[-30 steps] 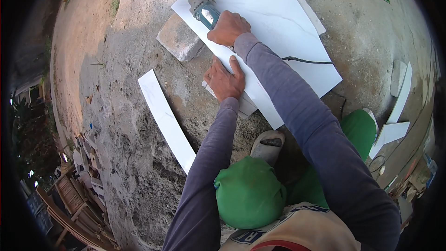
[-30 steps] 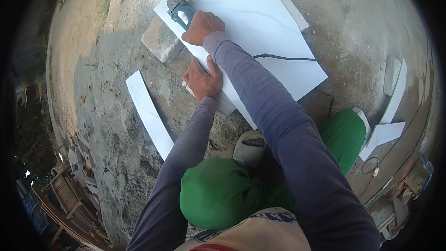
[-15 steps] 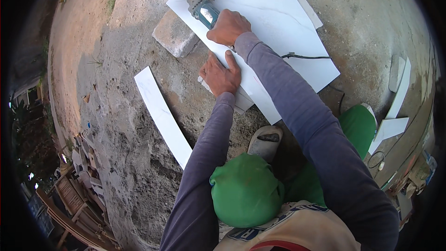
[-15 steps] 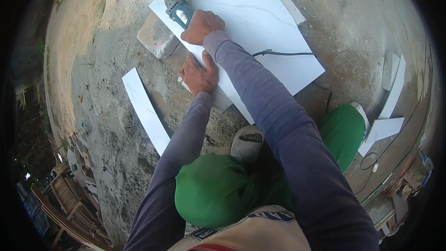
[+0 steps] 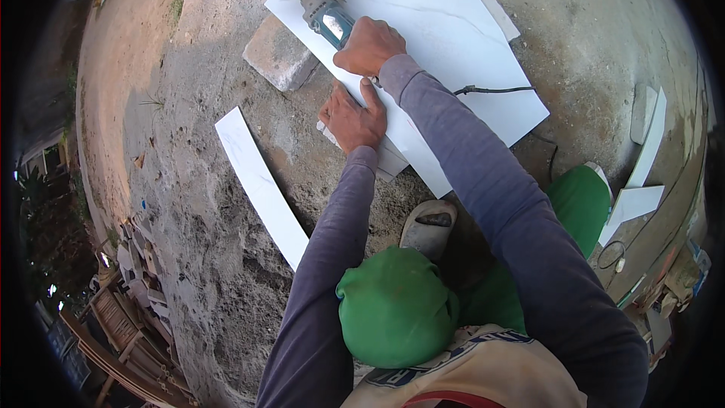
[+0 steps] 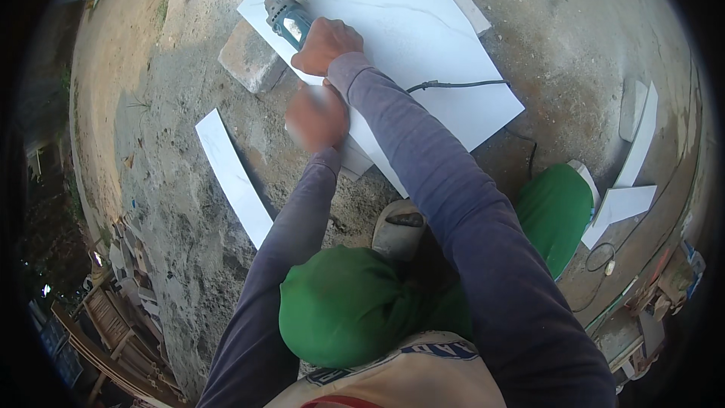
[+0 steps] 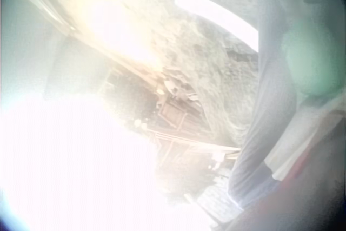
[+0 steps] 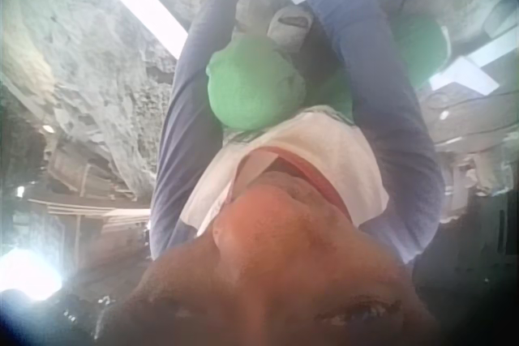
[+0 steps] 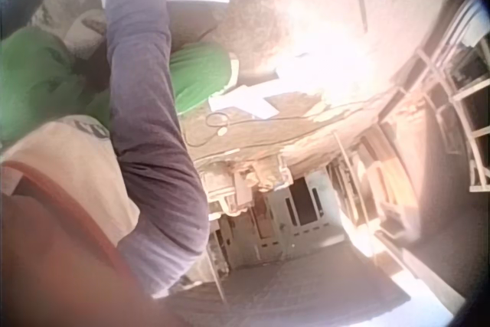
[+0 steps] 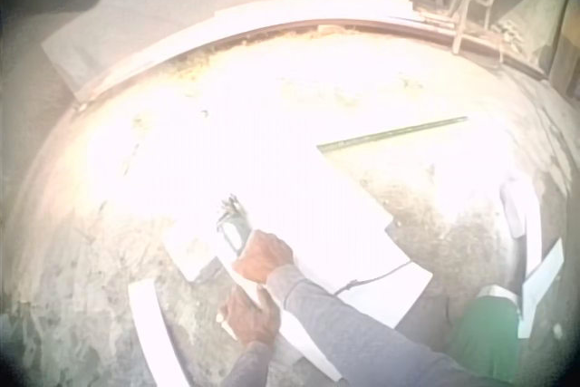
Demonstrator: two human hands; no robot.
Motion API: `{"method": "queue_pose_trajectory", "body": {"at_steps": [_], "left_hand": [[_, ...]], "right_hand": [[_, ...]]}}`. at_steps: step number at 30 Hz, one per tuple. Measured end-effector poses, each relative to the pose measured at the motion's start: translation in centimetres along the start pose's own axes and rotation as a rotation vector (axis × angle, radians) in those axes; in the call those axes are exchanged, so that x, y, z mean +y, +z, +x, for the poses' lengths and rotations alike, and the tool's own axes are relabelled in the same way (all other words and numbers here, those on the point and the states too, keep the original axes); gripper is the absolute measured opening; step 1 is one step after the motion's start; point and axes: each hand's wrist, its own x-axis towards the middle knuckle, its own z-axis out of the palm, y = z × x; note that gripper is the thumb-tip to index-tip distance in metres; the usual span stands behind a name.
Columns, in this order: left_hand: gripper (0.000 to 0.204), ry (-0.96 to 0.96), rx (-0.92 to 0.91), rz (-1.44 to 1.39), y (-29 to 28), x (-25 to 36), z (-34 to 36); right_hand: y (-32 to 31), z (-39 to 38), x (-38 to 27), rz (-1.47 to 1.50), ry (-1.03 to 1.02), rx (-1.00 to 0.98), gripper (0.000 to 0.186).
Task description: The person uses an angle grinder to cut and shape white tile pieces, occasionally measuring the tiles with a tape measure and using bricks as support.
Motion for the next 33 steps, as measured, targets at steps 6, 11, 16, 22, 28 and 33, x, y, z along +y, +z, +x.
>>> {"method": "queue_pose_trajectory", "body": {"at_steps": [6, 11, 16, 22, 28, 33], "left_hand": [[0.075, 0.016, 0.039, -0.010, 0.1, 0.0, -0.1], [0.074, 0.030, 0.048, -0.002, 0.5, -0.5, 0.0], [0.074, 0.060, 0.077, -0.004, 0.8, -0.7, 0.0], [0.070, 0.053, 0.080, 0.005, 0.9, -0.7, -0.2], [0.065, 0.072, 0.086, -0.011, 1.1, -1.1, 0.0], [0.072, 0.064, 0.074, -0.011, 1.6, -1.5, 0.0]], "right_hand": [[-0.5, -0.1, -0.8, 0.002, 0.031, -0.029, 0.049], [-0.4, -0.5, -0.2, -0.016, 0.064, -0.080, 0.054], [-0.8, -1.5, 0.0, -0.012, 0.060, -0.101, 0.051], [-0.1, -1.7, 1.0, 0.015, 0.010, 0.000, 0.035], [-0.4, -2.4, 1.2, 0.018, 0.021, -0.005, 0.035], [-0.6, -2.8, 1.4, 0.022, 0.028, -0.017, 0.036]]}}
